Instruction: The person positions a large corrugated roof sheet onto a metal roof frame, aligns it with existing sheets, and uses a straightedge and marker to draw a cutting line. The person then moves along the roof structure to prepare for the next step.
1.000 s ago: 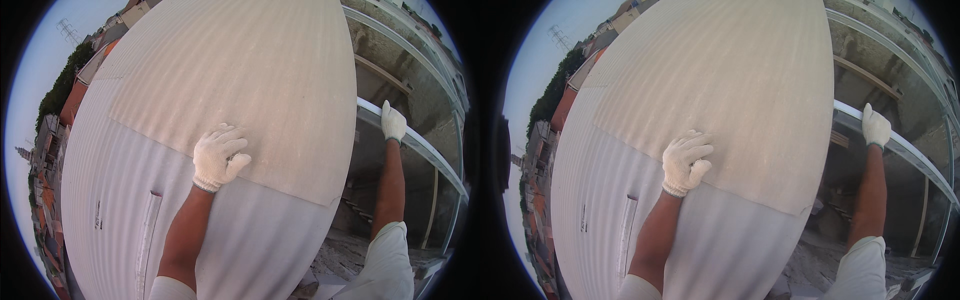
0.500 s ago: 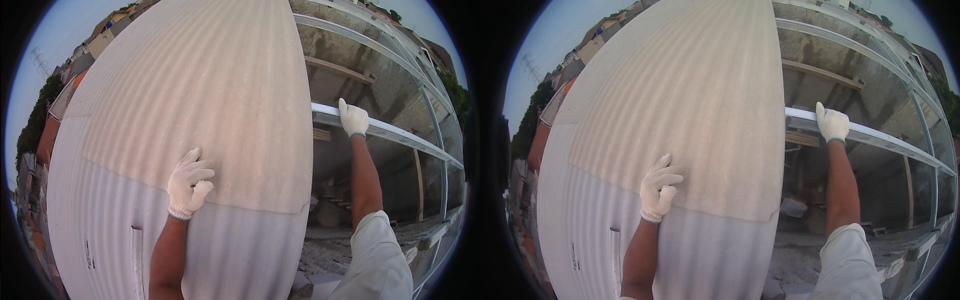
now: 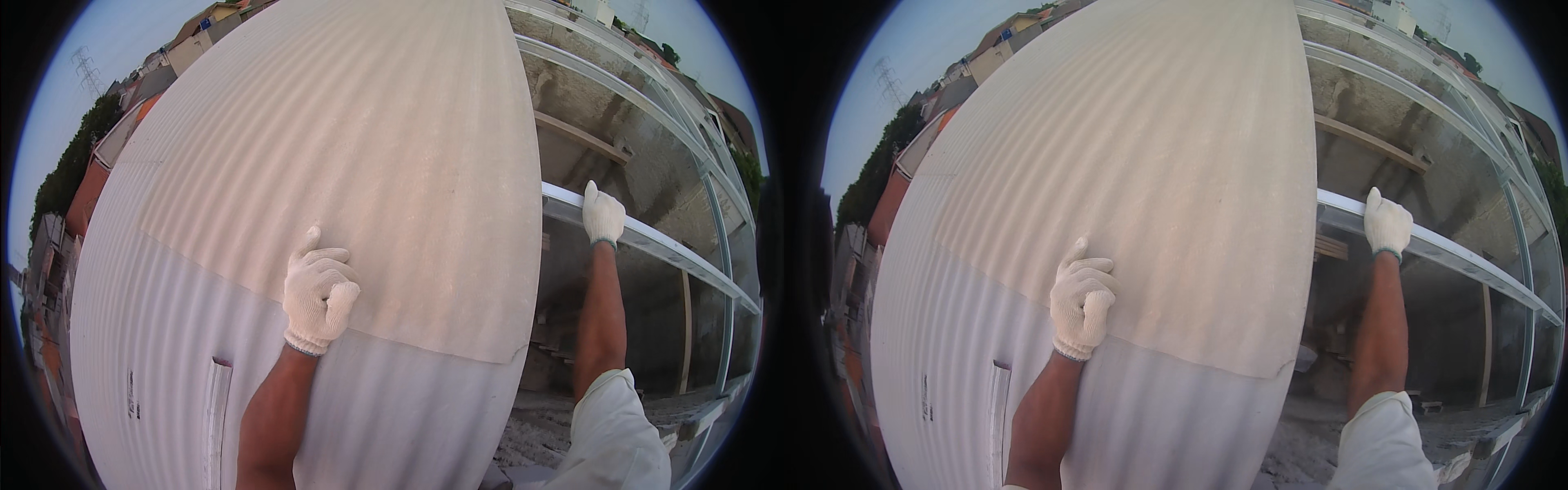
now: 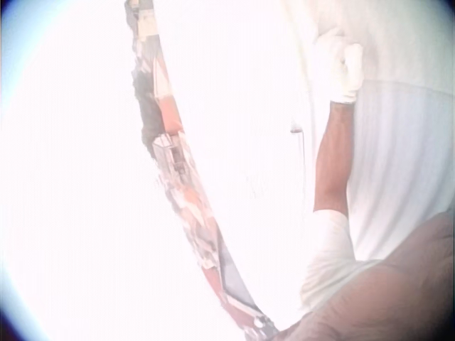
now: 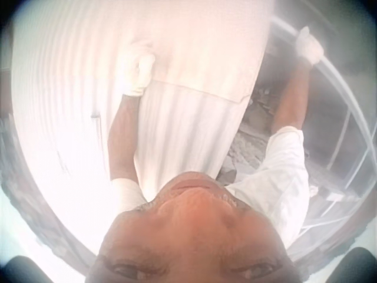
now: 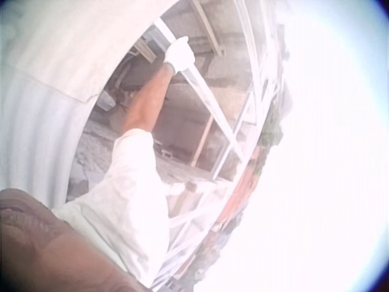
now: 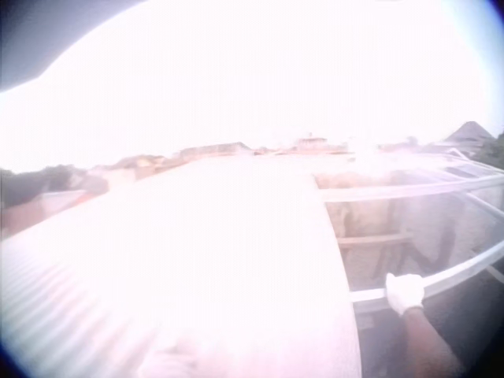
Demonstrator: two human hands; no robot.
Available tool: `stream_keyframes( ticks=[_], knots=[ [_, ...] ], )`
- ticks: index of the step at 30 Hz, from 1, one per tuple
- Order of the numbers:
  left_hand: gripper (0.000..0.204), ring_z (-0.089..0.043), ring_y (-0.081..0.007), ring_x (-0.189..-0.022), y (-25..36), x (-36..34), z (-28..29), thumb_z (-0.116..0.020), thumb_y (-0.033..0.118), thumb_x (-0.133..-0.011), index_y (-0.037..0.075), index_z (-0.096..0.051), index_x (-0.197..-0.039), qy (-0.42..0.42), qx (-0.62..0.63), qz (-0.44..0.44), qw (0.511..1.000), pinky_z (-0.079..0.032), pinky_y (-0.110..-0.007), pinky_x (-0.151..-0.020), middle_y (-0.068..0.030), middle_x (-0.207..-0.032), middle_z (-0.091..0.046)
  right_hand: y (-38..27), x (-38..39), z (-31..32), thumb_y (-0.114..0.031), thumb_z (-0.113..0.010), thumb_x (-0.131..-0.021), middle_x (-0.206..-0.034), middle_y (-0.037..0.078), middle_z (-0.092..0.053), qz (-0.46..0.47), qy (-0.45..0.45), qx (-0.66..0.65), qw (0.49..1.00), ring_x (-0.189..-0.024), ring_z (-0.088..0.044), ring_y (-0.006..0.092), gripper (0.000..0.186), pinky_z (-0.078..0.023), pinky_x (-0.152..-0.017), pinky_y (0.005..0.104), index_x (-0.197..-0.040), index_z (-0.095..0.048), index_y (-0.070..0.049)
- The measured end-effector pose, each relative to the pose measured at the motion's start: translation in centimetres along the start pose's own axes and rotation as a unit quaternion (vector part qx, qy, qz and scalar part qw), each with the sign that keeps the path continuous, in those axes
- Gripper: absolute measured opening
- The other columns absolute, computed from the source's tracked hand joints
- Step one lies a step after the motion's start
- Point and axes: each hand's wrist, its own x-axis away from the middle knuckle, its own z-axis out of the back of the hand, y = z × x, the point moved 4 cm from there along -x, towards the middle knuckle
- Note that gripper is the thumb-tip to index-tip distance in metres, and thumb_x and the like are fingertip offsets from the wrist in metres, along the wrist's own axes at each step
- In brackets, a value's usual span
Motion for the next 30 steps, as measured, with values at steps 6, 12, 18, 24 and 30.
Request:
stream_keyframes(
  ticks=[6, 12, 18, 24, 30],
  knots=[
    [0.027, -0.086, -0.0340, -0.106, 0.0, -0.2, 0.1, -0.079, 0.029, -0.097, 0.013, -0.080, -0.075, -0.006, -0.013, 0.014, 1.000, -0.044, -0.067, -0.141, -0.0026, -0.081, -0.080, -0.1, -0.1, -0.2, -0.051, -0.038, -0.129, -0.099, 0.027, -0.088, 0.019, -0.004, 0.007, 1.000, -0.101, -0.085, 0.0512, 0.079, -0.062, -0.100, 0.0644, -0.097, -0.093, -0.003],
    [0.052, -0.076, -0.0393, -0.134, 3.4, -1.7, -1.6, -0.090, 0.056, -0.096, 0.010, -0.087, -0.120, -0.141, -0.179, -0.058, 0.972, -0.047, -0.068, -0.136, -0.0126, -0.140, -0.081, 0.1, -0.5, 0.4, -0.059, -0.038, -0.128, -0.109, 0.025, -0.089, 0.024, -0.042, -0.005, 0.999, -0.107, -0.085, 0.0501, 0.078, -0.063, -0.102, 0.0627, -0.106, -0.094, -0.008],
    [0.070, -0.072, -0.0400, -0.137, 5.4, -1.4, -4.3, -0.084, 0.071, -0.096, 0.008, -0.085, -0.128, -0.196, -0.265, -0.062, 0.942, -0.049, -0.066, -0.132, -0.0114, -0.142, -0.081, -0.1, -0.6, 0.5, -0.073, -0.033, -0.127, -0.113, 0.025, -0.089, 0.008, -0.090, -0.022, 0.996, -0.112, -0.085, 0.0505, 0.089, -0.064, -0.104, 0.0608, -0.118, -0.096, -0.011],
    [0.056, -0.075, -0.0410, -0.131, 6.6, -0.3, -6.3, -0.083, 0.062, -0.097, 0.012, -0.088, -0.122, -0.132, -0.129, -0.049, 0.982, -0.051, -0.062, -0.127, -0.0093, -0.136, -0.087, 0.3, -0.3, 0.0, -0.081, -0.035, -0.123, -0.115, 0.025, -0.089, 0.005, -0.055, -0.041, 0.998, -0.113, -0.084, 0.0504, 0.090, -0.064, -0.104, 0.0599, -0.121, -0.097, -0.015],
    [0.037, -0.079, -0.0406, -0.132, 6.0, -1.2, -6.6, -0.090, 0.049, -0.091, 0.012, -0.088, -0.094, -0.131, -0.048, -0.066, 0.988, -0.050, -0.061, -0.130, -0.0063, -0.117, -0.091, 0.3, -0.9, 0.1, -0.083, -0.033, -0.122, -0.123, 0.025, -0.089, -0.035, -0.098, -0.045, 0.994, -0.121, -0.083, 0.0512, 0.092, -0.062, -0.109, 0.0595, -0.126, -0.095, -0.015]
  ],
)
